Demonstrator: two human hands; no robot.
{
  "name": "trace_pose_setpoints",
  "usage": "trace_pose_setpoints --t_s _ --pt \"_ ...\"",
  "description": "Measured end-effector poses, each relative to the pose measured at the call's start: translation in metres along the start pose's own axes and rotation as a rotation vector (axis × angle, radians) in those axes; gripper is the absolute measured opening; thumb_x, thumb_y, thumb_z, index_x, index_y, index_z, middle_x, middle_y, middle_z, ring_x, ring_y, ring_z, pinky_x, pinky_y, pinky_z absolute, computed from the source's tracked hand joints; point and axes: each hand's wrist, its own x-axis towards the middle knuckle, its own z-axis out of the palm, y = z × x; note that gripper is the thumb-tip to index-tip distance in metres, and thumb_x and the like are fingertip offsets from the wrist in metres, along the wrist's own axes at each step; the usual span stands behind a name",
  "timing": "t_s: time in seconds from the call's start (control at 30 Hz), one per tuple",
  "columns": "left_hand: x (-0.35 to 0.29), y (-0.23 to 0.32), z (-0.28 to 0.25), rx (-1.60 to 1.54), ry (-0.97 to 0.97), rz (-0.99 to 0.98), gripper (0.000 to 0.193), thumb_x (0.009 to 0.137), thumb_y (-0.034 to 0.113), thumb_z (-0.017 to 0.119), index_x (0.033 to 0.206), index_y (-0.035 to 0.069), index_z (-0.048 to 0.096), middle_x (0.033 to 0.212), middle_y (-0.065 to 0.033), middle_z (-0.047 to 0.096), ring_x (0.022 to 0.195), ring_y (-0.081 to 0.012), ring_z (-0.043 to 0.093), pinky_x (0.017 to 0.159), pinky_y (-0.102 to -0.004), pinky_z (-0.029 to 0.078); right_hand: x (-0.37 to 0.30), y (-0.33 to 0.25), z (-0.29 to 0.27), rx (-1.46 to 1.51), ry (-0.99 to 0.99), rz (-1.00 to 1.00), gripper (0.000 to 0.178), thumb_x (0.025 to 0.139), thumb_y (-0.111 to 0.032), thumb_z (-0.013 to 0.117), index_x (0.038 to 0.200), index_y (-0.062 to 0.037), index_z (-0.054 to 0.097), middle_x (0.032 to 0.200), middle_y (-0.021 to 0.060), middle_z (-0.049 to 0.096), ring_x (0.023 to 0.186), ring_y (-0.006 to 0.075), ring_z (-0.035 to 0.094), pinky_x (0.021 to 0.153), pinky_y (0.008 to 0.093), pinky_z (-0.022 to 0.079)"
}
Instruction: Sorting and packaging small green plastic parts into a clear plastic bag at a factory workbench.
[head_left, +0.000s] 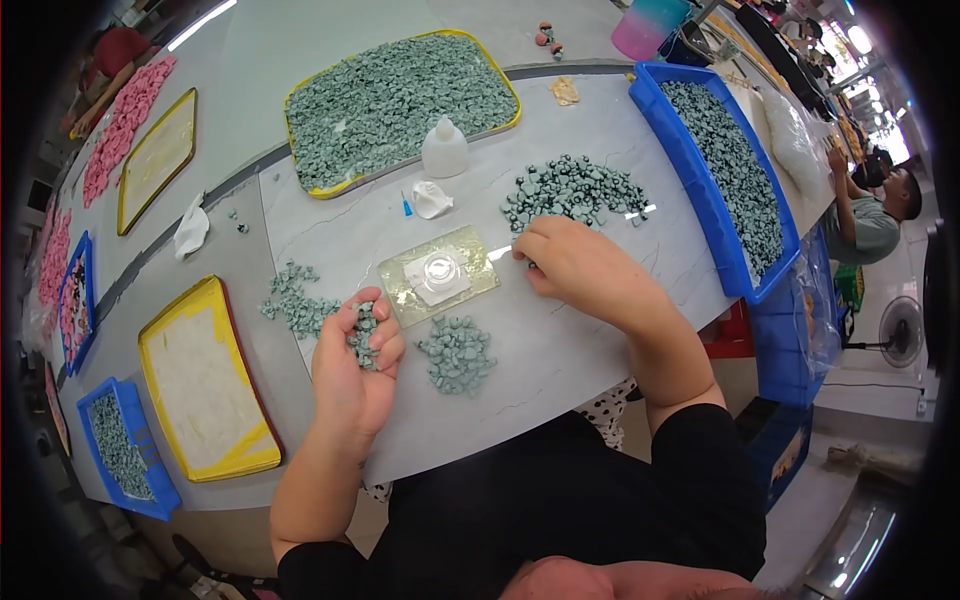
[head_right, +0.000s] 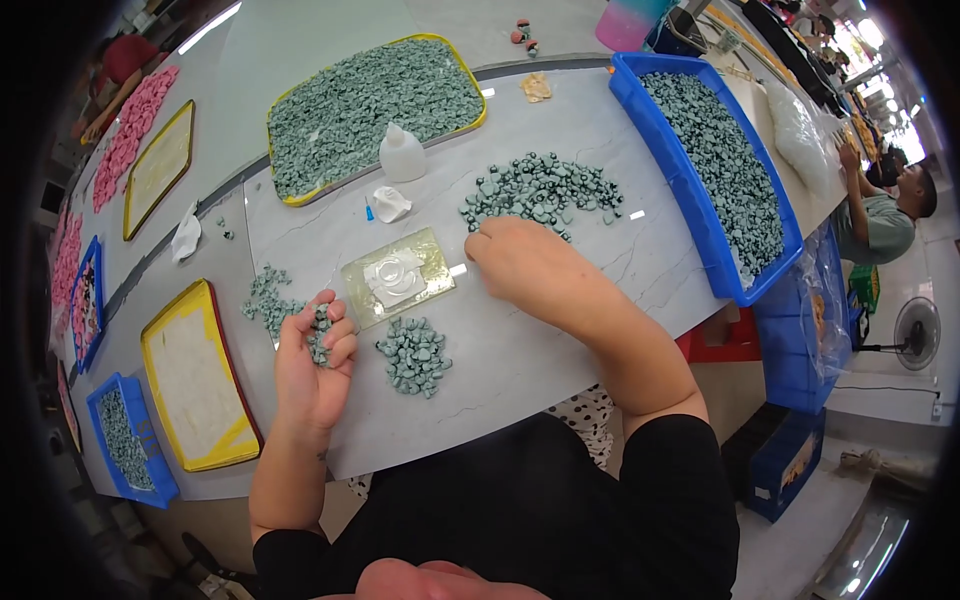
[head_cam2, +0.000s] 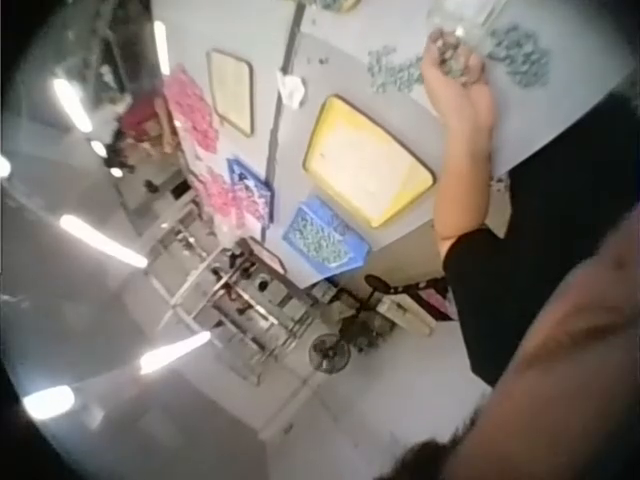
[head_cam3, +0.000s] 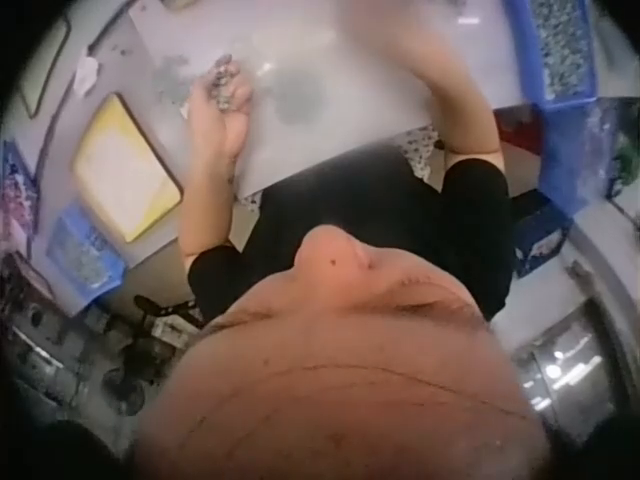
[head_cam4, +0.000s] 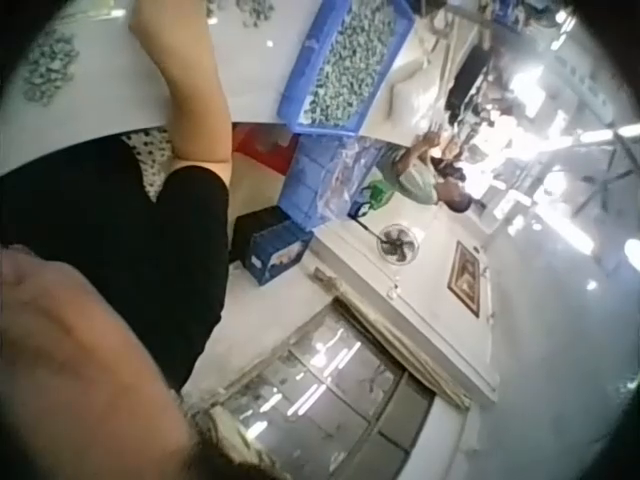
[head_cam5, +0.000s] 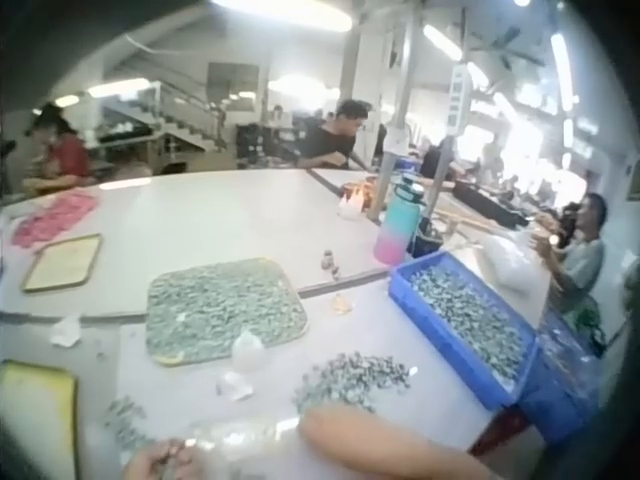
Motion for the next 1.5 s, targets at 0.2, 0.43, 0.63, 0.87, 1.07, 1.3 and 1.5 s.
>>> trace_pose_setpoints --t_s 0.2,0.43,0.63,0.87,1.07,1.3,1.5 --pt "-0.008 0.010 -0.006 0.056 0.053 0.069 0.020 0.087 0.012 0.045 0.102 0.000 0.043 0.084 -0.0065 0.044 0.061 -0.0103 0.037 0.048 -0.0213 0.030 0.010 -0.016 0.006 0.303 0.261 -0.013 0.016 0.073 -0.003 0.061 0.088 -0.0005 0.058 0.083 0.0105 0.054 0.073 0.0239 0.056 0.065 0.0313 0.047" --pt "-0.017 0.046 -0.027 -0.160 -0.016 0.055 0.012 0.089 0.016 0.043 0.084 0.005 0.043 0.074 -0.0026 0.042 0.055 -0.0087 0.035 0.042 -0.0201 0.026 0.019 -0.043 0.020 0.389 0.341 0.020 0.014 0.077 -0.005 0.063 0.091 -0.0017 0.061 0.073 0.0083 0.057 0.062 0.0175 0.057 0.058 0.0258 0.046" --pt "-0.016 0.076 -0.053 -0.429 -0.194 0.113 0.013 0.090 0.015 0.040 0.080 0.006 0.042 0.066 -0.0006 0.039 0.050 -0.0081 0.032 0.035 -0.0197 0.021 0.013 -0.056 0.020 0.435 0.357 0.051 0.015 0.078 -0.005 0.063 0.093 -0.0010 0.062 0.074 0.0084 0.060 0.061 0.0143 0.058 0.057 0.0249 0.046" --pt "-0.030 0.041 -0.022 -0.098 0.083 0.005 0.012 0.089 0.013 0.042 0.090 0.003 0.048 0.065 0.0004 0.038 0.048 -0.0062 0.030 0.035 -0.0193 0.020 0.010 -0.064 0.020 0.575 0.307 0.269 0.012 0.086 -0.007 0.054 0.094 0.0015 0.055 0.079 0.0092 0.062 0.070 0.0136 0.062 0.063 0.0248 0.049" --pt "-0.040 0.027 -0.016 0.626 0.011 0.048 0.031 0.088 0.011 0.045 0.116 -0.001 0.050 0.059 0.0026 0.038 0.044 -0.0052 0.031 0.039 -0.0193 0.024 0.005 -0.065 0.011 0.742 0.228 0.314 0.012 0.090 -0.008 0.047 0.096 0.0021 0.048 0.082 0.0097 0.062 0.072 0.0142 0.061 0.064 0.0259 0.049" --pt "-0.041 0.010 -0.017 1.812 0.015 0.559 0.044 0.078 0.005 0.049 0.122 0.002 0.049 0.062 -0.0154 0.054 0.051 -0.0244 0.051 0.054 -0.0359 0.043 0.000 -0.060 0.005 0.836 0.169 0.369 0.012 0.092 -0.010 0.044 0.096 0.0017 0.046 0.085 0.0103 0.061 0.073 0.0138 0.059 0.065 0.0259 0.049" --pt "-0.048 0.009 -0.018 2.058 -0.007 0.571 0.046 0.074 0.006 0.052 0.120 -0.001 0.050 0.066 -0.0178 0.056 0.062 -0.0313 0.056 0.060 -0.0405 0.045 -0.003 -0.063 0.006 0.901 0.129 0.350 0.012 0.092 -0.010 0.044 0.094 0.0016 0.046 0.085 0.0099 0.061 0.073 0.0132 0.059 0.066 0.0252 0.049"
